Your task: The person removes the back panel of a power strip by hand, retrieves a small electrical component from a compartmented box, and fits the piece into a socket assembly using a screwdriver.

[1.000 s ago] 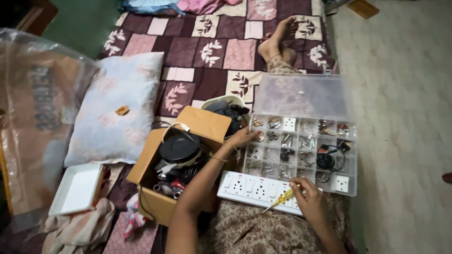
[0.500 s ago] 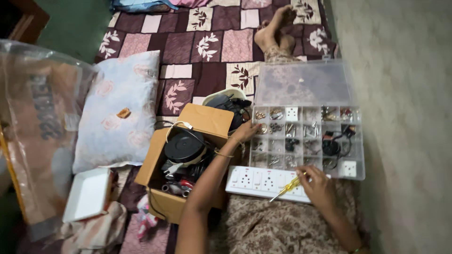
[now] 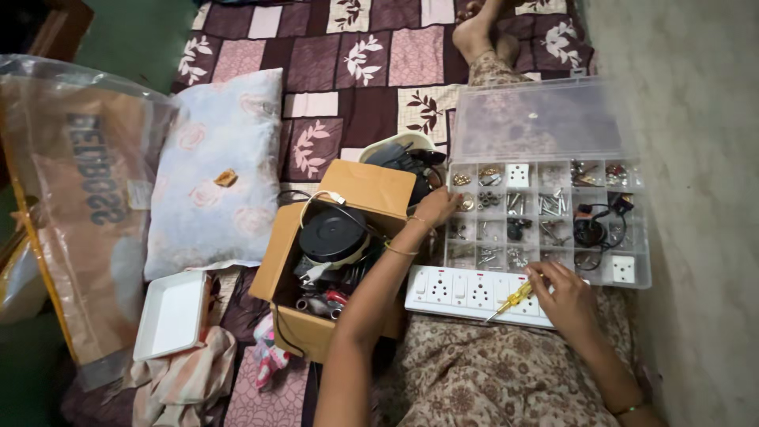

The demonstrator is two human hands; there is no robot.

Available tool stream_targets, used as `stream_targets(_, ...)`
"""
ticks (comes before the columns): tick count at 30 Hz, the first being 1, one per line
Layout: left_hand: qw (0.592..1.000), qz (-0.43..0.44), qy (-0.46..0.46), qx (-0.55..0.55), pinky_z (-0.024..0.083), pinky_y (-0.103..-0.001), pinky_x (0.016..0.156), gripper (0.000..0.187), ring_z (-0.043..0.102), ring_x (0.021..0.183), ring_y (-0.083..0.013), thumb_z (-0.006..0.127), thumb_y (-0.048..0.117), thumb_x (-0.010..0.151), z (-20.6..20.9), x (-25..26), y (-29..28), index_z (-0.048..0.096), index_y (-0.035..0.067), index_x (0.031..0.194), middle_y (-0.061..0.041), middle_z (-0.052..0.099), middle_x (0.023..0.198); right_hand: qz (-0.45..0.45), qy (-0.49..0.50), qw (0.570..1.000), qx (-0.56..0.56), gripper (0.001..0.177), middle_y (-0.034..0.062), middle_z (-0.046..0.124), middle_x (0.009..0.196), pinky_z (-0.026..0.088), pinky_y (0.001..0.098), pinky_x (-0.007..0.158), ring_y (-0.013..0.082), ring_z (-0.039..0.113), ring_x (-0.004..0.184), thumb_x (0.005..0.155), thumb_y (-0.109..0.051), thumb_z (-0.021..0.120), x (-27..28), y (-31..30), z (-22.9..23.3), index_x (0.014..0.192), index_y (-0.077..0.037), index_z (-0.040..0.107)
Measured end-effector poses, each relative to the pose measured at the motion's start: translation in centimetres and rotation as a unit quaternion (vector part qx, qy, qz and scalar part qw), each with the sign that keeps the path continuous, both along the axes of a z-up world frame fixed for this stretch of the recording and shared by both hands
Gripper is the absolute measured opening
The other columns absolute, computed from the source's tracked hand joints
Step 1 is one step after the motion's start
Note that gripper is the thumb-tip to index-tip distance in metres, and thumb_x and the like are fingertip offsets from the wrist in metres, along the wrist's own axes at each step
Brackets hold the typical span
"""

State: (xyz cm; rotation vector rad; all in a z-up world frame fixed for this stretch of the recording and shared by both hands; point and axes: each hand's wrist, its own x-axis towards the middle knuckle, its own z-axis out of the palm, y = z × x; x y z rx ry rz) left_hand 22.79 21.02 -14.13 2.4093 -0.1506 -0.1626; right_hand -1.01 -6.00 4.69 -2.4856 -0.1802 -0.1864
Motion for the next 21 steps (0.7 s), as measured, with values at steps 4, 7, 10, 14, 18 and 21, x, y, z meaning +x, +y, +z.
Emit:
stream_targets(4,1.0,-0.023,-0.019,-0.009,0.051,-0.052,0.093,0.054,0.065,0.106,-0.0468,0.05,0.048,0.098,0.4,-0.4,0.1,0.069,-0.002,0.107,-0.031,0.068,0.11,0.029,-0.039,0.999,0.01,0.019,0.0115,0.072,0.093,0.055,0.0413,0.071,0.0314,0.07,0.082,0.097,-0.025,0.064,0.2,-0.4,-0.3,0.102,-0.008,0.072)
stream_targets(7,1.0,-0.012,-0.005,-0.006,0.052,-0.051,0.094,0.056,0.066,0.107,-0.0464,0.052,0.05,0.097,1.1,-0.6,0.2,0.067,-0.003,0.11,-0.031,0.069,0.11,0.045,-0.043,0.997,0.037,0.019,0.0123,0.071,0.093,0.055,0.0415,0.073,0.0317,0.07,0.084,0.098,-0.023,0.063,0.3,-0.8,-0.7,0.103,-0.006,0.071)
stream_targets(10,1.0,-0.016,0.002,-0.01,0.051,-0.051,0.093,0.056,0.066,0.107,-0.0459,0.05,0.051,0.096,1.6,-1.0,0.2,0.067,0.0,0.112,-0.029,0.07,0.11,0.045,-0.081,0.995,0.026,0.018,0.0115,0.071,0.094,0.056,0.0424,0.074,0.0322,0.07,0.087,0.097,-0.023,0.063,0.4,-1.1,-1.2,0.1,-0.007,0.07)
stream_targets(14,1.0,-0.006,0.013,0.021,0.051,-0.052,0.095,0.058,0.065,0.108,-0.0468,0.049,0.053,0.097,2.2,-1.3,0.3,0.067,0.001,0.114,-0.029,0.069,0.114,0.051,-0.09,0.994,0.02,0.018,0.0115,0.07,0.092,0.055,0.0434,0.072,0.0331,0.069,0.085,0.097,-0.023,0.063,0.8,-1.4,-1.7,0.098,-0.007,0.07)
stream_targets(18,0.999,-0.01,0.038,0.035,0.05,-0.051,0.095,0.061,0.064,0.109,-0.0467,0.049,0.056,0.097,2.0,-1.0,0.4,0.064,0.001,0.119,-0.03,0.069,0.114,0.051,-0.081,0.995,0.03,0.019,0.0113,0.07,0.091,0.055,0.0433,0.069,0.0333,0.069,0.084,0.096,-0.024,0.062,0.8,-1.7,-1.4,0.098,-0.008,0.071)
stream_targets(21,0.999,-0.015,0.013,0.044,0.049,-0.052,0.095,0.063,0.062,0.111,-0.0478,0.049,0.057,0.097,1.5,-1.1,0.5,0.064,0.001,0.121,-0.031,0.066,0.117,0.044,-0.042,0.998,0.027,0.02,0.0121,0.069,0.09,0.055,0.0424,0.068,0.0319,0.069,0.081,0.096,-0.025,0.062,0.8,-1.9,-1.1,0.1,-0.007,0.071)
